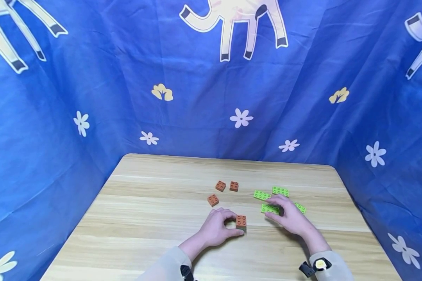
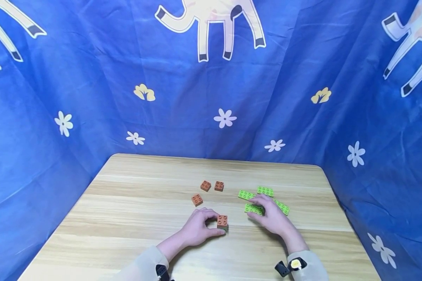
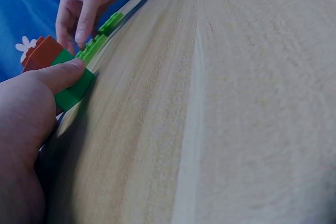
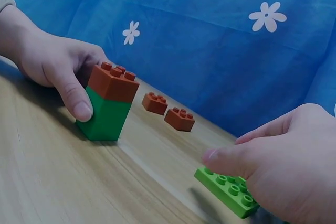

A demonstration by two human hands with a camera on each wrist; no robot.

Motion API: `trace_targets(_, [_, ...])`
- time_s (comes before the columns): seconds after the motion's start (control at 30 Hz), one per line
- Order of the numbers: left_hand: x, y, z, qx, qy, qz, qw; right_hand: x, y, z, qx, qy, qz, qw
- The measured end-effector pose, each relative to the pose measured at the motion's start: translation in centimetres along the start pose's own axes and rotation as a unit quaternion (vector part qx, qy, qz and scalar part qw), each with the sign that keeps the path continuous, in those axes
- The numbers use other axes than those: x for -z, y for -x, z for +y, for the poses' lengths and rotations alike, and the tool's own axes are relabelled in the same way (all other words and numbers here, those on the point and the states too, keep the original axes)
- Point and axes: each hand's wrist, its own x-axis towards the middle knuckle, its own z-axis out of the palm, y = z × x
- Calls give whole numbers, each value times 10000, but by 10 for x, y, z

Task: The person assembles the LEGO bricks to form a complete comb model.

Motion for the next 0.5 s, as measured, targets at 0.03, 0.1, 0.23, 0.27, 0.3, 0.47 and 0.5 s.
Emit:
trace_targets(0.03, [0, 0, 0, 9, 10, -5, 10000, 0, 0, 1, -33, 12, -11, 10000])
trace_targets(0.1, [-1, 0, 0, 17, 9, -14, 10000, -1, 1, 2, -110, 56, -21, 9999])
trace_targets(0.23, [0, 0, -1, 43, 7, -16, 10000, -3, 3, 4, -236, 124, -28, 9996])
trace_targets(0.27, [0, 0, -1, 46, 3, -17, 10000, -4, 3, 4, -260, 165, -31, 9995])
trace_targets(0.3, [0, 0, -1, 50, 2, -17, 10000, -4, 4, 5, -288, 201, -43, 9994])
trace_targets(0.47, [0, 0, 0, 77, -5, -20, 10000, -7, 5, 6, -379, 413, -130, 9983])
trace_targets(0.5, [0, 0, 0, 74, -7, -18, 10000, -8, 5, 6, -379, 444, -131, 9982])
